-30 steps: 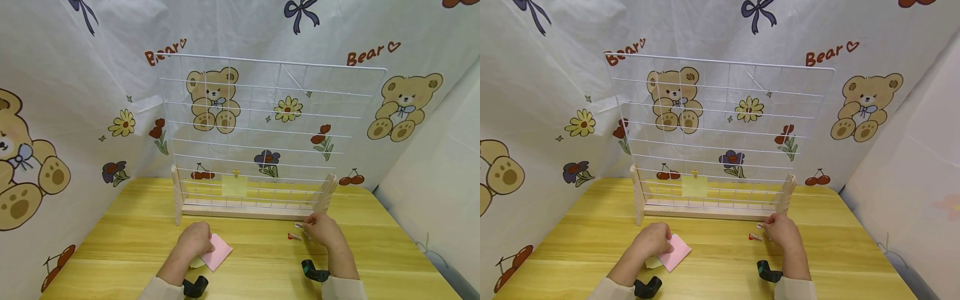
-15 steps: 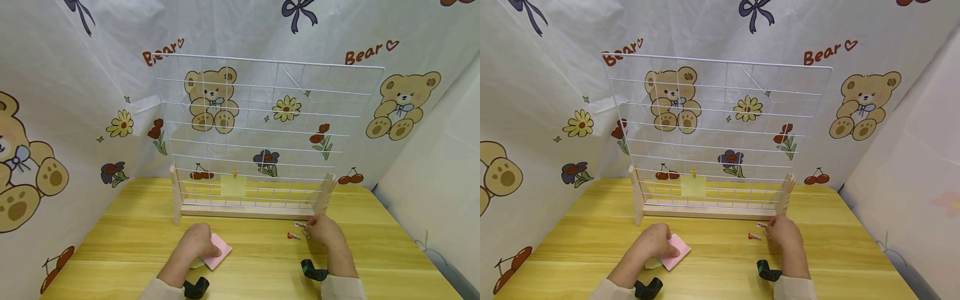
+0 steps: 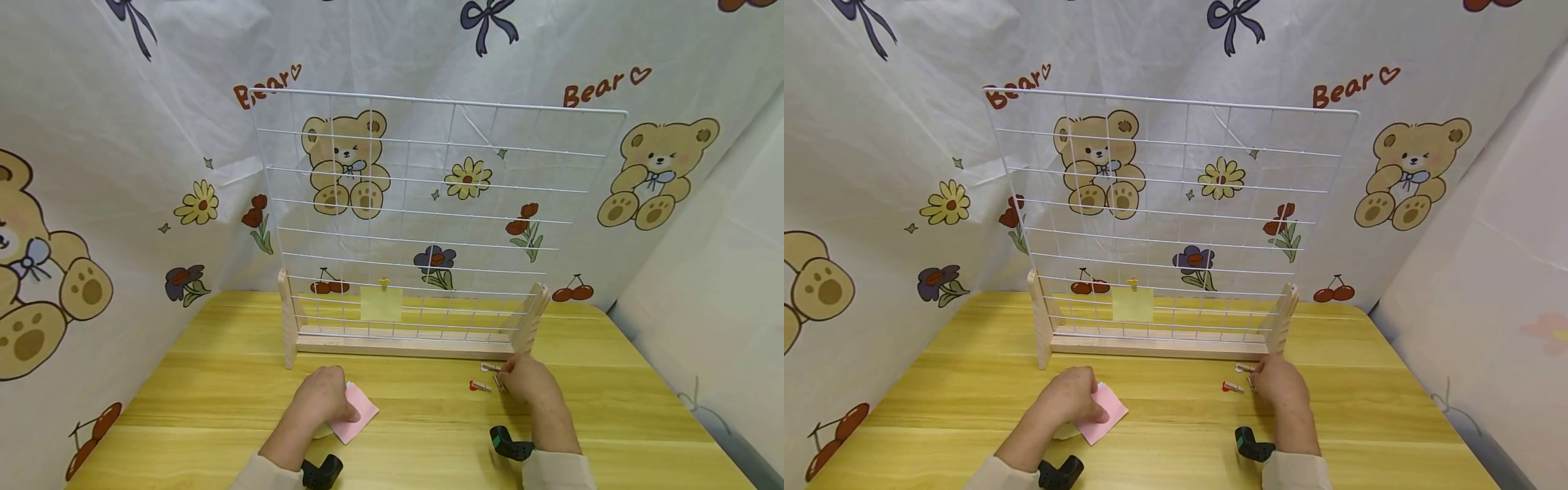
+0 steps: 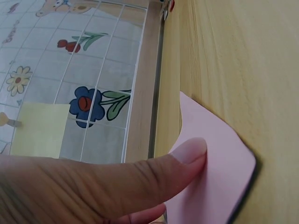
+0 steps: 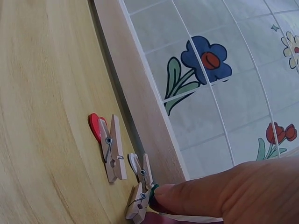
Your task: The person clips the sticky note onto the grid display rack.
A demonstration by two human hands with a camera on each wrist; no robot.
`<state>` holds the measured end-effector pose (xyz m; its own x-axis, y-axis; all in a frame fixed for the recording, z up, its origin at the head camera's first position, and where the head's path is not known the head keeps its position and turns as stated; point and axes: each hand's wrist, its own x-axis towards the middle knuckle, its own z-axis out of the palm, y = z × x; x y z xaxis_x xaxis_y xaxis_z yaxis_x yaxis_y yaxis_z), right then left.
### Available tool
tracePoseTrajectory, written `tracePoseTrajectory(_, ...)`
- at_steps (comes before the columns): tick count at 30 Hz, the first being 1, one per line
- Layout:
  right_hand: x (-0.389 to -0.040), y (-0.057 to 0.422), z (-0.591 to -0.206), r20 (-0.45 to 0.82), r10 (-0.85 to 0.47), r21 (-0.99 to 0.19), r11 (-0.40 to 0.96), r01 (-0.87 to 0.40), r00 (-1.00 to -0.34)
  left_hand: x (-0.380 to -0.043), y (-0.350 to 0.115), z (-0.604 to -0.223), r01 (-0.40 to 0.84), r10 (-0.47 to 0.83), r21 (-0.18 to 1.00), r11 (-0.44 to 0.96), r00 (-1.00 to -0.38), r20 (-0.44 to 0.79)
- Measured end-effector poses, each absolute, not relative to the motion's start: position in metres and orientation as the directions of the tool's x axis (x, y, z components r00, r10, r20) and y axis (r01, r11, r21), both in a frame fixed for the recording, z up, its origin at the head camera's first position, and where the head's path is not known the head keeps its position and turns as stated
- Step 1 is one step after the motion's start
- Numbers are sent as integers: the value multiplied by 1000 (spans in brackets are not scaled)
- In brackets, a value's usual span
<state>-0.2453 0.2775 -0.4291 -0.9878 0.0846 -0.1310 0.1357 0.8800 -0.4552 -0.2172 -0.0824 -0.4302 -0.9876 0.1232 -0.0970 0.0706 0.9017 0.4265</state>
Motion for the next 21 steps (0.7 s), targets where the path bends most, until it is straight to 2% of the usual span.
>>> tracePoseTrajectory(13, -244, 277, -430, -117, 81, -458, 880, 126, -990, -218, -82, -431, 76, 121, 421, 904, -989, -81)
tracePoseTrajectory(21, -245, 274, -431, -128, 115, -466, 870, 162, -985, -216, -82, -430, 75, 123, 423, 903, -989, -87)
